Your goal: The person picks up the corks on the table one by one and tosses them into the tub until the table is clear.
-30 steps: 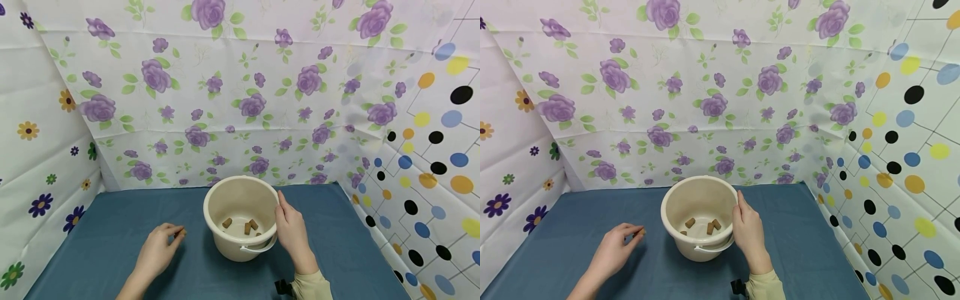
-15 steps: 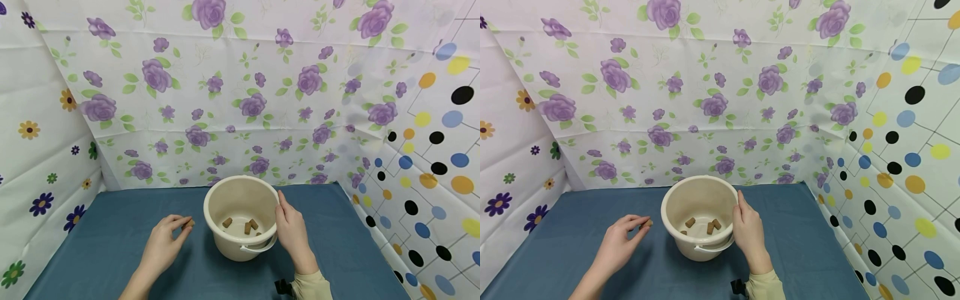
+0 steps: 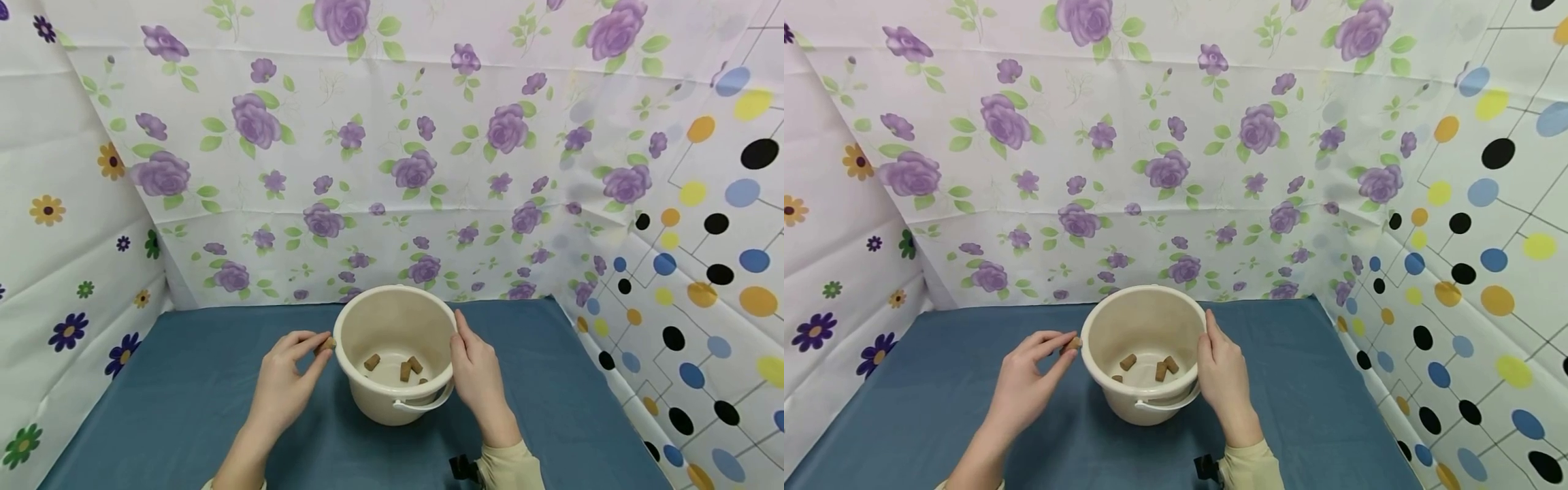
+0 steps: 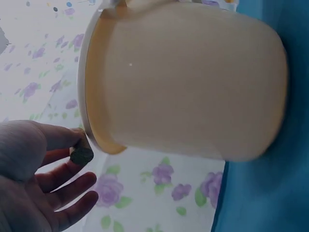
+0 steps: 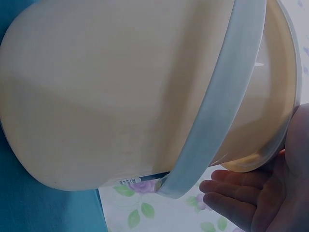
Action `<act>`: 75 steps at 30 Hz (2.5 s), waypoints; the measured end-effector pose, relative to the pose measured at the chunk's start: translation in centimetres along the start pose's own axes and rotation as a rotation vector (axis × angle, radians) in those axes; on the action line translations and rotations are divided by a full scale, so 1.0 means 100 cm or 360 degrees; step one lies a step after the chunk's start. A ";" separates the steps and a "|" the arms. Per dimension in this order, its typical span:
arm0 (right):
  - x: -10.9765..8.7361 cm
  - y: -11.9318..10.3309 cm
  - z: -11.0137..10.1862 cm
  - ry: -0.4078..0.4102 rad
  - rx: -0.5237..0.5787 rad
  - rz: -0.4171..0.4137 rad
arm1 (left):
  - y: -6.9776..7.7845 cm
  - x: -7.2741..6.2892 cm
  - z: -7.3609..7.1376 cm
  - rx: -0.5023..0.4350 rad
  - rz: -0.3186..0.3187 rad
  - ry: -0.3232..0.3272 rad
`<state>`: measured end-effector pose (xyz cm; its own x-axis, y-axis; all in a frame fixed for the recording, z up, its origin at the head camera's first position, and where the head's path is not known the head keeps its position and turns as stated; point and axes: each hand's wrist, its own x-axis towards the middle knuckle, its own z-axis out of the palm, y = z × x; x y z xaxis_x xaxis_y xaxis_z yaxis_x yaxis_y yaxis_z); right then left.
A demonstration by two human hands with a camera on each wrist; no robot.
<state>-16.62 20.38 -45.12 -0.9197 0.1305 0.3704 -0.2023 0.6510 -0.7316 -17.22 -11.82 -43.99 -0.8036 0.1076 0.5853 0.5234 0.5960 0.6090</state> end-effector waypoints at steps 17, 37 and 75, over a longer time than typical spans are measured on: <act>0.000 0.000 0.000 -0.0005 0.0003 0.0007 | 0.022 0.013 0.017 -0.0140 0.0103 0.0148; 0.001 0.001 -0.001 0.0000 0.0007 -0.0005 | 0.042 0.021 0.036 -0.0259 0.0154 0.0072; 0.000 0.002 -0.001 0.0011 -0.0012 -0.0020 | 0.052 0.022 0.050 -0.0402 0.0240 -0.0003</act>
<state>-16.62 20.60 -45.17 -0.9146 0.1273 0.3837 -0.2115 0.6582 -0.7225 -17.65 -4.47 -42.21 -0.7117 0.1815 0.6787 0.6908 0.3561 0.6292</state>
